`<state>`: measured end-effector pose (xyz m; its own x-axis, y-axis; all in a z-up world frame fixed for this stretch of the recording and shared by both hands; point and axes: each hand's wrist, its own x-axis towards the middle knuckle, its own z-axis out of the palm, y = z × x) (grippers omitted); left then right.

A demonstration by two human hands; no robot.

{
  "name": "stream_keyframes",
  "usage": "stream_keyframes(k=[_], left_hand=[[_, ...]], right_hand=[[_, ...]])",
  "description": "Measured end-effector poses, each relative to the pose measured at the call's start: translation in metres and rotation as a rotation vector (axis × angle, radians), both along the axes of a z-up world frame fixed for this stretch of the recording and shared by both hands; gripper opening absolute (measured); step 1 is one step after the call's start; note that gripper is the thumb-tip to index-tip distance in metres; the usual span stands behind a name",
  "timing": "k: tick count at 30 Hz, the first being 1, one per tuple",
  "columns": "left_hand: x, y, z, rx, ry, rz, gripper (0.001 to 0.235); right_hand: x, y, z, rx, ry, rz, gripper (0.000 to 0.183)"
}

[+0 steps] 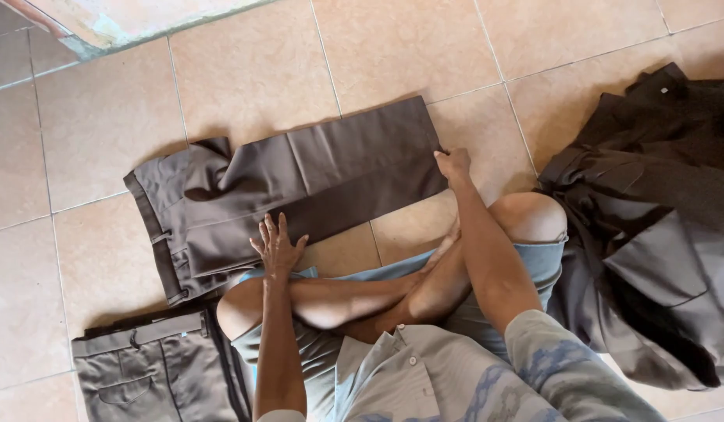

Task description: The person sits cross-legged on a tiled floor and folds several pairs of dark brown trousers by hand. They smooth each pair, fold the legs together, fold the garment in half or thirds, and place the finished items into a neat stack to the left.

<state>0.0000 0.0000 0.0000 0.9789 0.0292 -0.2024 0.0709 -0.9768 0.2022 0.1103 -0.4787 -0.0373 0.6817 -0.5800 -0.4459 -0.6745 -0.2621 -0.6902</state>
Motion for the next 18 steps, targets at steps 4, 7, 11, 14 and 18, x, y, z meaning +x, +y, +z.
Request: stream_keyframes(k=[4,7,11,14,18], left_hand=[[-0.004,-0.004,0.004,0.011,0.048,-0.013,0.095],[-0.001,-0.006,0.005,-0.010,0.056,-0.040,0.096],[0.000,-0.004,-0.001,-0.036,0.092,-0.049,0.099],[-0.001,-0.001,0.000,-0.041,0.115,-0.054,0.100],[0.000,-0.006,0.012,-0.065,0.128,-0.032,0.097]], right_hand=[[-0.009,-0.002,0.017,-0.225,0.031,-0.021,0.039],[-0.031,0.041,0.106,-0.416,0.106,0.026,0.070],[-0.057,0.081,0.108,-0.559,-0.100,0.803,0.077],[-0.055,0.064,0.063,-0.644,-0.043,0.907,0.043],[-0.031,0.013,0.056,-0.658,0.149,0.461,0.032]])
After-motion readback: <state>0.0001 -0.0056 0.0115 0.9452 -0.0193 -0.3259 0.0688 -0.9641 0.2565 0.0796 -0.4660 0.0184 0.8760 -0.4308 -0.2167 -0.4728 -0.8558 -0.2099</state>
